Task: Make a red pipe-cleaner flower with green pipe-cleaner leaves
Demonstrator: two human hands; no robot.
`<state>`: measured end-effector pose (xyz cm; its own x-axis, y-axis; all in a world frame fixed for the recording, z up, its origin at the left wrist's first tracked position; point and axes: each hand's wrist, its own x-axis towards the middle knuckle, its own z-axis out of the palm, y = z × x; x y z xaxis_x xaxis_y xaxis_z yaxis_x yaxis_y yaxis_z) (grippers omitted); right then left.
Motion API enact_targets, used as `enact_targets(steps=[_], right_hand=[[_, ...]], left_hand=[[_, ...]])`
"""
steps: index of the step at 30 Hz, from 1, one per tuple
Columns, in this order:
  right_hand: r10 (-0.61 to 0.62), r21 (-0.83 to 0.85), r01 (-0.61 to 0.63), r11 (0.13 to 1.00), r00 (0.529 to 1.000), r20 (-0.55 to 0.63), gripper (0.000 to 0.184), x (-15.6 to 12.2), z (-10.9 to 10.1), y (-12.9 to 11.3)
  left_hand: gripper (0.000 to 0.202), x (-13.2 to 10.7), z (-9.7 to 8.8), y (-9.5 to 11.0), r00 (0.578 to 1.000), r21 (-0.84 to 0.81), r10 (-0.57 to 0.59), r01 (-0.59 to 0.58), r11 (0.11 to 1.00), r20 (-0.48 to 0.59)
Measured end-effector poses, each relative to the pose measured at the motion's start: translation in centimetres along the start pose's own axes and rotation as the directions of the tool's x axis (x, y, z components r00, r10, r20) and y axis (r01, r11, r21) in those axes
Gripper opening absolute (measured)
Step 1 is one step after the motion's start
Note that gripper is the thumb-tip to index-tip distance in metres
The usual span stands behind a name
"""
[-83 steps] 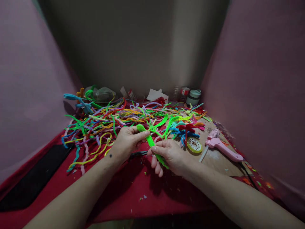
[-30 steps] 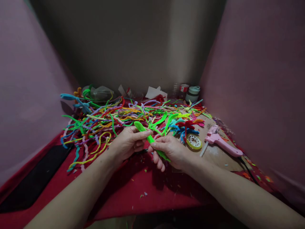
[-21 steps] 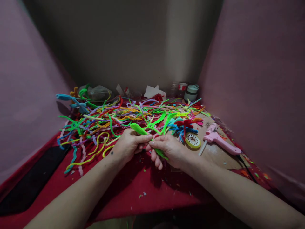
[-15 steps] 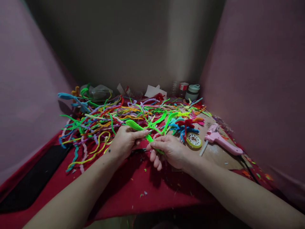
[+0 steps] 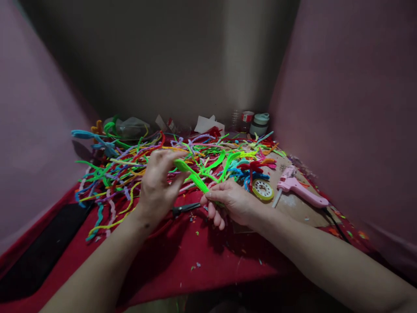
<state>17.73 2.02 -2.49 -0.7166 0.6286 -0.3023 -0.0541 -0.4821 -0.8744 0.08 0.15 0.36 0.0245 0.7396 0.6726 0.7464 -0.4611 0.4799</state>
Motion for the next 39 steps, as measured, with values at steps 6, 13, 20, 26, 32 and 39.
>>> enact_targets(steps=[6,13,20,26,32,39], right_hand=[[0.022,-0.08,-0.025,0.996,0.999,-0.042,0.016,0.1,-0.1,-0.3],[0.041,-0.15,-0.046,0.988,0.998,-0.037,0.018,-0.2,-0.3,-0.8],[0.006,-0.134,-0.01,0.991,0.999,-0.036,0.014,0.1,-0.6,-0.4],[-0.015,-0.038,0.017,0.999,0.999,0.044,0.015,0.2,-0.7,-0.2],[0.006,-0.017,-0.005,1.0,0.997,0.08,0.015,-0.1,-0.3,-0.2],[0.038,-0.097,-0.03,0.995,0.996,0.082,0.014,0.0,0.1,0.5]], left_hand=[[0.035,-0.7,-0.5,0.7,0.847,0.341,0.488,-0.532,0.775,0.21],[0.032,-0.7,0.0,1.1,0.759,0.271,0.451,-0.611,0.744,0.47],[0.039,0.7,-1.2,-0.4,0.998,-0.064,-0.046,0.049,0.997,0.052],[0.036,0.7,0.2,-0.6,0.75,-0.727,-0.438,0.634,0.262,0.496],[0.021,-0.5,2.9,-0.2,0.692,-0.79,-0.485,0.613,0.005,0.534],[0.029,-0.3,3.1,0.1,0.599,-0.781,-0.563,0.607,-0.145,0.57]])
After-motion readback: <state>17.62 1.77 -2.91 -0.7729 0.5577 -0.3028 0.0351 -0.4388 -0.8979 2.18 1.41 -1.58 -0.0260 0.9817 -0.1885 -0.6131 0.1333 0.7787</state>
